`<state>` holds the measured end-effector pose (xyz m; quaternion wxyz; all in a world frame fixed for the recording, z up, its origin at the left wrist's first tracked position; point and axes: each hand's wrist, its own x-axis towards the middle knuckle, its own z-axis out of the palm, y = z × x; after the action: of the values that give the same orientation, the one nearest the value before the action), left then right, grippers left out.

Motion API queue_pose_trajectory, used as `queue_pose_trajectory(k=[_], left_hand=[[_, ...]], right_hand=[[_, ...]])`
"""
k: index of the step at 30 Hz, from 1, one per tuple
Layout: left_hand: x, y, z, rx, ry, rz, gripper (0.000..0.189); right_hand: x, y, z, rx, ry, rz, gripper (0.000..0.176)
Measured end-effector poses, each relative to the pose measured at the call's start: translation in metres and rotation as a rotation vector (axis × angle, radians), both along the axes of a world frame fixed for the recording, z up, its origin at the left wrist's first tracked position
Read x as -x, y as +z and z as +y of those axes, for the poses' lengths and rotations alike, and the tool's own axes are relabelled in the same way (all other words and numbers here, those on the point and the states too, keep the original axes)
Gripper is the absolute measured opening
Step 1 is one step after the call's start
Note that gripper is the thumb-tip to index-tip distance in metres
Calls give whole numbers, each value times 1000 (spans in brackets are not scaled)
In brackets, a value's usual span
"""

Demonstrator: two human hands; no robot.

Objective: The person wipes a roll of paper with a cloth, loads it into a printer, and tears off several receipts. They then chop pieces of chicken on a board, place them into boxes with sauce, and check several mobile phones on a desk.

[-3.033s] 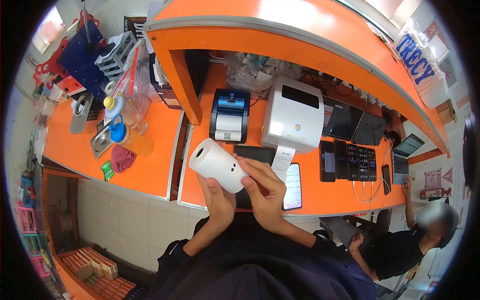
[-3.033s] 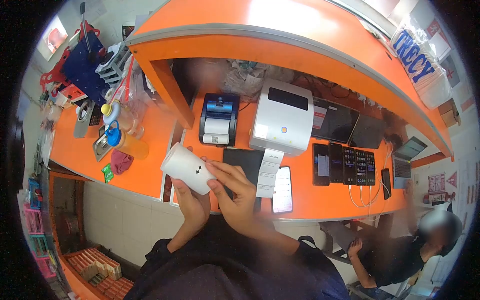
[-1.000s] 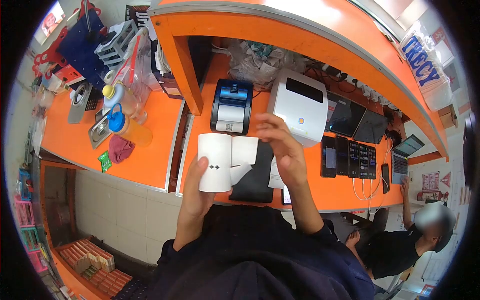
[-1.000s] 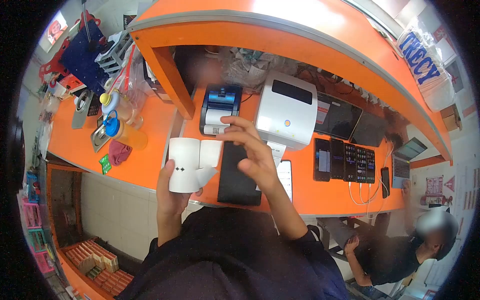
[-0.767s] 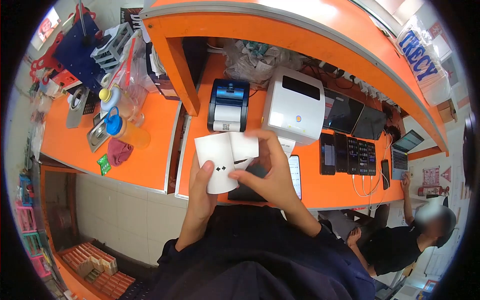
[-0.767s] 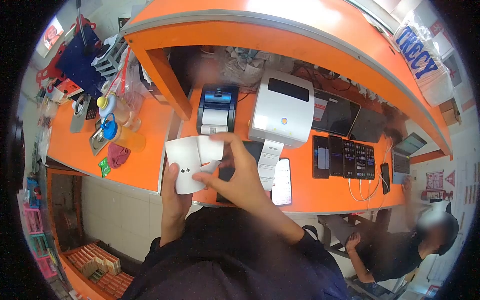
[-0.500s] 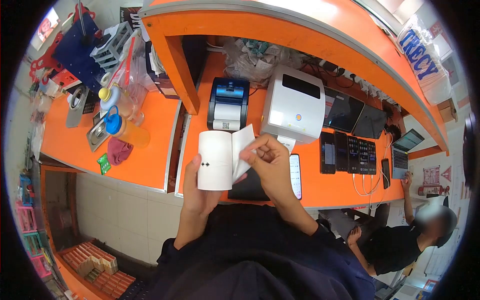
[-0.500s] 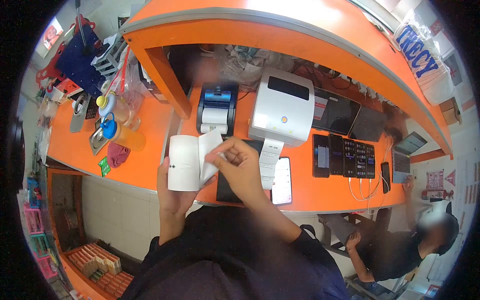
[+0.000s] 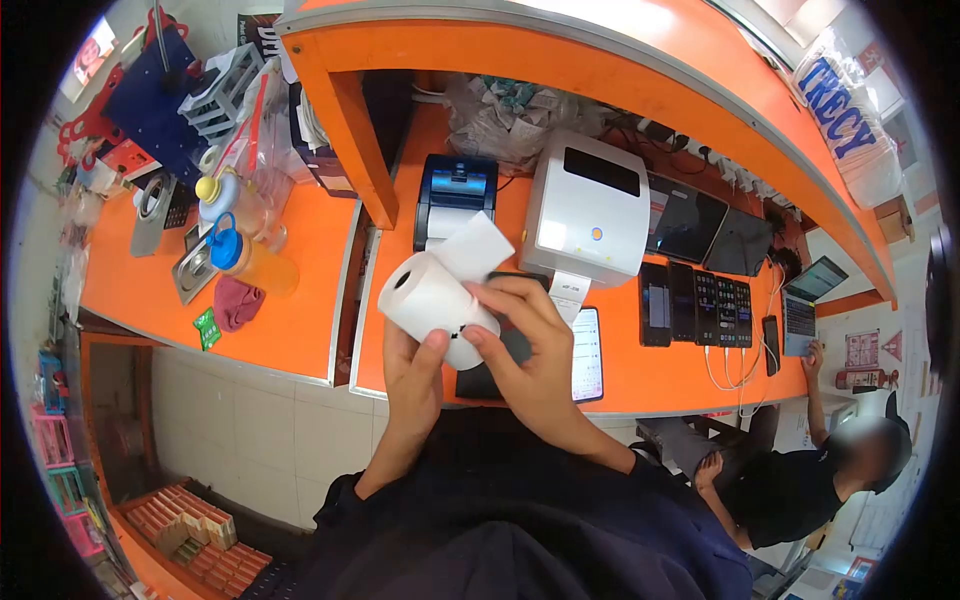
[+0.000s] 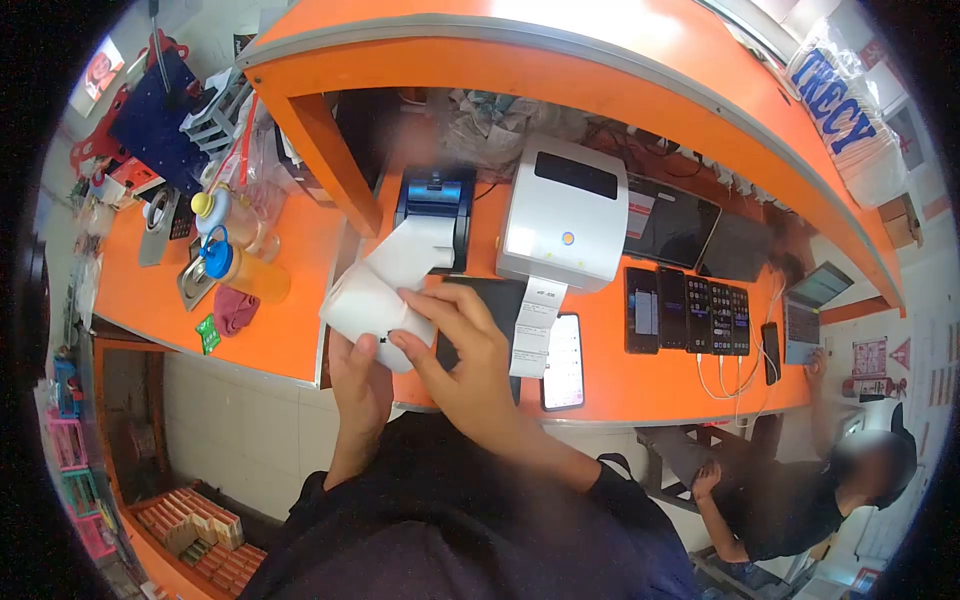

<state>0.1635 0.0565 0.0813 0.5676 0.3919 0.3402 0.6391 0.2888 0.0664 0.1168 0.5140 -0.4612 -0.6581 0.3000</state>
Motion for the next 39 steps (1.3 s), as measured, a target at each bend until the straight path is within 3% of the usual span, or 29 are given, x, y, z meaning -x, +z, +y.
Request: queue_pose_trajectory(k=[6,8,12,15,17,18,19,20,21,22,25,26,27,29,32,34,36,37,39], left_hand=[[-6,-7,3,49,50,-136,52],[-10,-5,3,151,135,-203,47],[-18,-10,2,194,171,-269,41],[-18,-14,9,239,241,-282,40],[-1,-22,27,322,338,-349,40],[7,-25,31,267,348,-347,43],[13,-21,33,275,349,-378,46],[16,-17,34,252,328,-361,46],[17,-15,36,229,314,-343,47],[17,-14,37,228,327,-342,47],[13,-12,40,239,360,-336,47],[12,-11,40,253,338,-359,48],[11,-10,40,268,312,-382,48],[13,-5,42,267,310,-386,51],[13,-5,44,296,291,-373,52],[12,-6,45,306,295,-398,50],[11,-9,42,310,260,-373,50],[10,-11,41,300,235,-350,49],[11,-21,38,292,211,-314,50]], right_hand=[[3,-13,3,-8,-12,109,13],[5,-24,4,-449,-47,-166,16],[6,-44,5,-532,-31,-212,17],[0,-52,9,-614,31,-185,22],[-4,-47,11,-785,327,-165,23],[-12,-49,23,-722,370,-192,21],[-17,-49,42,-425,340,-471,12],[-24,-43,66,-375,97,-523,13],[-21,-46,100,-320,-167,-327,13],[-25,-38,143,-224,-237,-189,15],[-73,-96,292,-366,-396,-513,24],[-84,-114,323,-345,-456,-689,26],[-86,-112,327,-351,-442,-679,26],[-86,-99,323,-201,-114,-791,29],[-42,-55,258,-72,-295,-858,35],[-25,-44,211,-226,-268,-756,38],[-11,-33,169,-94,-190,-556,41],[-10,-44,155,-270,-135,-436,40],[-3,-46,110,-119,166,-143,47]])
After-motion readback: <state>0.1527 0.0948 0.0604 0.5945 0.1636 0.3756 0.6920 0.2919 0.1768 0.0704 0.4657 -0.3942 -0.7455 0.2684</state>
